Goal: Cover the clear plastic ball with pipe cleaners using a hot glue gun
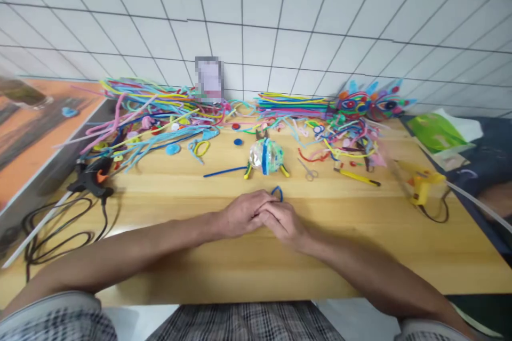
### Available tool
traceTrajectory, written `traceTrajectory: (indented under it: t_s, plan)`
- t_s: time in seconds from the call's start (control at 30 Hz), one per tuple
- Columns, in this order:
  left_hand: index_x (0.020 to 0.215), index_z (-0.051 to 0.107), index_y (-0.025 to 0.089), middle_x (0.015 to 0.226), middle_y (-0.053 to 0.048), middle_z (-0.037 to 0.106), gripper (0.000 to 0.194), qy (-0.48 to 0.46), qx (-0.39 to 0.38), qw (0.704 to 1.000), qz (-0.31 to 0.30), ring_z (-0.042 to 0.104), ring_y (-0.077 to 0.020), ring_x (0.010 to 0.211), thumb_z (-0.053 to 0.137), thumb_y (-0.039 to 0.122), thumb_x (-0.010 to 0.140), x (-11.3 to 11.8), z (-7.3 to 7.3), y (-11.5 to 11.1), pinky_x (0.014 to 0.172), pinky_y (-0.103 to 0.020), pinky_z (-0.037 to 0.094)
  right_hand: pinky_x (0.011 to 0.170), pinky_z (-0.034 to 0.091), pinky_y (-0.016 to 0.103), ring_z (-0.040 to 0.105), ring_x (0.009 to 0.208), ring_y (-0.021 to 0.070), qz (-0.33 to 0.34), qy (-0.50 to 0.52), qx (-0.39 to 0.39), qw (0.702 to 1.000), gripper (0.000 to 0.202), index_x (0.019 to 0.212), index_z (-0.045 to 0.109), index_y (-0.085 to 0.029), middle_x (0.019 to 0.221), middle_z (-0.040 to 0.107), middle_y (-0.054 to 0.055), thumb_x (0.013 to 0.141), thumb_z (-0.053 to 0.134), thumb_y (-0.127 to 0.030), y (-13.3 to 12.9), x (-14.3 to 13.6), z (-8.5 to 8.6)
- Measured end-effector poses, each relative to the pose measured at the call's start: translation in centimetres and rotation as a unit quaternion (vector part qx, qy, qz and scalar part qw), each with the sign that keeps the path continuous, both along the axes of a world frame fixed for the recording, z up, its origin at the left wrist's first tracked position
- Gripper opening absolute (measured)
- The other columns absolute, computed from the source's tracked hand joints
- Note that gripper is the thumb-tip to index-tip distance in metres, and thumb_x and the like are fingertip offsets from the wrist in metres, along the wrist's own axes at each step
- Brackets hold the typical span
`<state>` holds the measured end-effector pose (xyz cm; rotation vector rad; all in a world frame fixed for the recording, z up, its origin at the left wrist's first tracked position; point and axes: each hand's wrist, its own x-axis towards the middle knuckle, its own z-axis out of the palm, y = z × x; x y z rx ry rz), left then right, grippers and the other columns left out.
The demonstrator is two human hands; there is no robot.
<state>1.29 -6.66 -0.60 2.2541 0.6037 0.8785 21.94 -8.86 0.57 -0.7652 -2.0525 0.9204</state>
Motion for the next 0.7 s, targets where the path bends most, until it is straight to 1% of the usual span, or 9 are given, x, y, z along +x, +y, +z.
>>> traceTrajectory:
  t_s: [0.1,0.2,0.3,0.37,0.43,0.5,0.53,0.6,0.7]
  plan:
    - [0.144,0.062,0.020,0.124,-0.013,0.081,0.030,0.001,-0.017,1.000,0.007,0.081,-0.0234,0.113,0.051,0.034,0.120,-0.1,0.3,-0.1,0.100,-0.037,0.068,0.074,0.058,0.030,0.072,0.077,0.0181,-0.018,0.007,0.021,1.000,0.039,0.092,0.072,-0.024,0.082,0.078,0.003,0.120,0.051,-0.040,0.1,-0.4,-0.5]
    - [0.145,0.062,0.020,0.125,-0.013,0.081,0.029,-0.013,-0.024,1.000,0.011,0.081,-0.0228,0.114,0.053,0.028,0.118,-0.1,0.6,-0.4,0.102,-0.036,0.069,0.074,0.057,0.030,0.072,0.076,0.0177,-0.020,0.010,0.065,0.998,0.038,0.091,0.072,-0.024,0.081,0.079,0.003,0.120,0.052,-0.038,0.4,-0.4,-0.1]
    - [0.153,0.059,0.020,0.138,-0.016,0.078,0.040,-0.004,-0.065,0.997,0.052,0.079,-0.0261,0.125,0.062,0.030,0.114,0.0,1.0,-1.0,0.111,-0.042,0.068,0.076,0.058,0.028,0.076,0.077,0.0166,-0.035,0.011,0.062,0.997,0.038,0.095,0.077,-0.023,0.085,0.083,0.003,0.120,0.053,-0.039,1.2,0.7,2.2]
    - [0.151,0.061,0.020,0.134,-0.014,0.080,0.039,0.005,-0.109,0.992,0.069,0.080,-0.0232,0.114,0.064,0.032,0.114,0.4,1.4,-1.3,0.102,-0.039,0.070,0.076,0.059,0.028,0.079,0.079,0.0164,-0.089,0.019,0.032,0.995,0.037,0.099,0.081,-0.024,0.089,0.085,0.002,0.118,0.056,-0.042,2.3,2.2,4.4]
    - [0.140,0.068,0.021,0.127,-0.011,0.082,0.028,0.017,-0.134,0.989,0.058,0.081,-0.0192,0.102,0.063,0.032,0.114,1.0,1.7,-1.6,0.094,-0.034,0.070,0.078,0.060,0.029,0.081,0.082,0.0180,-0.169,0.035,0.035,0.984,0.035,0.097,0.082,-0.025,0.090,0.086,0.002,0.115,0.060,-0.045,4.1,4.3,6.6]
    - [0.127,0.074,0.020,0.118,-0.008,0.084,0.020,0.028,-0.123,0.991,0.036,0.081,-0.0176,0.098,0.060,0.030,0.116,1.6,1.8,-1.7,0.094,-0.032,0.069,0.086,0.062,0.031,0.082,0.088,0.0193,-0.258,0.031,0.048,0.965,0.032,0.092,0.081,-0.027,0.092,0.086,0.002,0.113,0.062,-0.043,6.5,7.1,8.2]
    - [0.123,0.076,0.020,0.113,-0.007,0.085,0.020,0.029,-0.107,0.994,0.025,0.081,-0.0176,0.098,0.059,0.028,0.116,2.0,1.6,-1.8,0.095,-0.031,0.069,0.085,0.062,0.032,0.081,0.086,0.0195,-0.304,0.024,0.051,0.951,0.029,0.092,0.080,-0.027,0.090,0.085,0.001,0.110,0.064,-0.044,7.8,8.7,8.6]
    - [0.119,0.078,0.019,0.106,-0.007,0.086,0.024,0.025,-0.075,0.997,0.009,0.082,-0.0182,0.097,0.055,0.027,0.118,2.5,1.2,-1.8,0.094,-0.031,0.068,0.075,0.060,0.032,0.076,0.075,0.0193,-0.380,0.015,0.042,0.924,0.023,0.096,0.080,-0.026,0.079,0.079,-0.001,0.105,0.069,-0.045,10.5,12.3,8.9]
    - [0.116,0.080,0.019,0.102,-0.006,0.087,0.029,0.017,-0.074,0.997,-0.001,0.083,-0.0180,0.092,0.053,0.030,0.120,2.8,0.3,-1.7,0.089,-0.028,0.067,0.067,0.054,0.031,0.068,0.064,0.0183,-0.469,-0.024,0.021,0.883,0.023,0.091,0.078,-0.024,0.067,0.072,-0.003,0.100,0.069,-0.043,13.8,17.6,8.1]
